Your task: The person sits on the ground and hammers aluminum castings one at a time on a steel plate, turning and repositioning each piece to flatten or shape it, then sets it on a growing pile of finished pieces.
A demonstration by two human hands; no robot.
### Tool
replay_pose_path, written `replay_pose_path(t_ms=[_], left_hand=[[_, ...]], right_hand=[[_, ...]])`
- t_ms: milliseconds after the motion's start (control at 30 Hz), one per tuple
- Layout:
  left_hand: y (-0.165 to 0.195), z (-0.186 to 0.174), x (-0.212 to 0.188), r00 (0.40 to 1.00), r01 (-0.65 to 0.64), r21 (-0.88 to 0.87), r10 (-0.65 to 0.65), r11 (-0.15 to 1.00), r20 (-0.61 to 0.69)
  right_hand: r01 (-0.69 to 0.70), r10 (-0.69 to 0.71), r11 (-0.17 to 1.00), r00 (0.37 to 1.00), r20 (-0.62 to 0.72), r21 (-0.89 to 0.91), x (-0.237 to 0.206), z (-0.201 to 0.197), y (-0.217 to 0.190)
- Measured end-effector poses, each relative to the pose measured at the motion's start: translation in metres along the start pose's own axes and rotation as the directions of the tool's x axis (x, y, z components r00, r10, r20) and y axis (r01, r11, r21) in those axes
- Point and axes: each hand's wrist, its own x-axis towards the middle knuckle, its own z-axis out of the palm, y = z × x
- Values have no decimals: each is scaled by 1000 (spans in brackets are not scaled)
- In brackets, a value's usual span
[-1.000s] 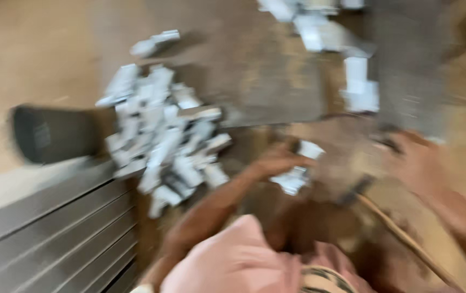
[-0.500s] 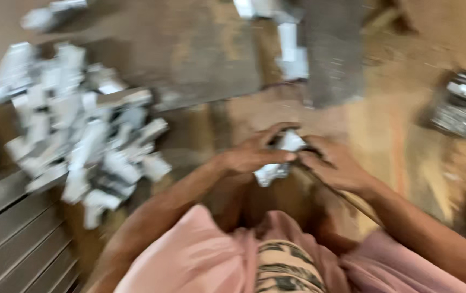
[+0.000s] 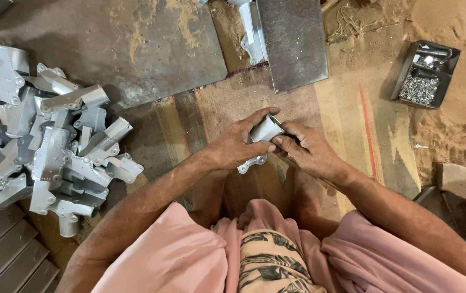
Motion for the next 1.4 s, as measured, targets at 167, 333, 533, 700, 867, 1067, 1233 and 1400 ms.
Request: replay_pose_path(t_ms=[167, 333, 533, 700, 867, 1067, 1233, 1400], left_hand=[[2, 3, 2, 998, 65, 55, -65, 996, -17], [2, 5, 6, 998, 1, 63, 3, 998, -61], [0, 7, 5, 998, -29, 47, 31, 998, -50], [-12, 3, 7, 991, 117, 67, -112, 991, -78], [-37, -6, 17, 986, 29, 201, 4, 979, -165], [-60, -11, 44, 986, 75, 213, -40, 974, -164], [-62, -7, 72, 971, 165, 239, -115, 957, -211], [-64, -4, 89, 930, 334, 94, -311, 938, -194]], right_hand=[[3, -3, 989, 1000, 2, -149, -1, 1, 1], [23, -28, 999, 994, -109, -48, -5, 3, -1], [148, -189, 951, 973, -132, -272, -8, 1, -3], [138, -173, 962, 976, -135, -237, -7, -6, 2], [-136, 87, 773, 990, -109, -620, -21, -23, 29], [-234, 328, 461, 941, -80, -856, -68, -14, 90], [-368, 290, 548, 926, -243, -751, -85, -16, 108], [-466, 386, 589, 880, -276, -661, -88, -27, 97]])
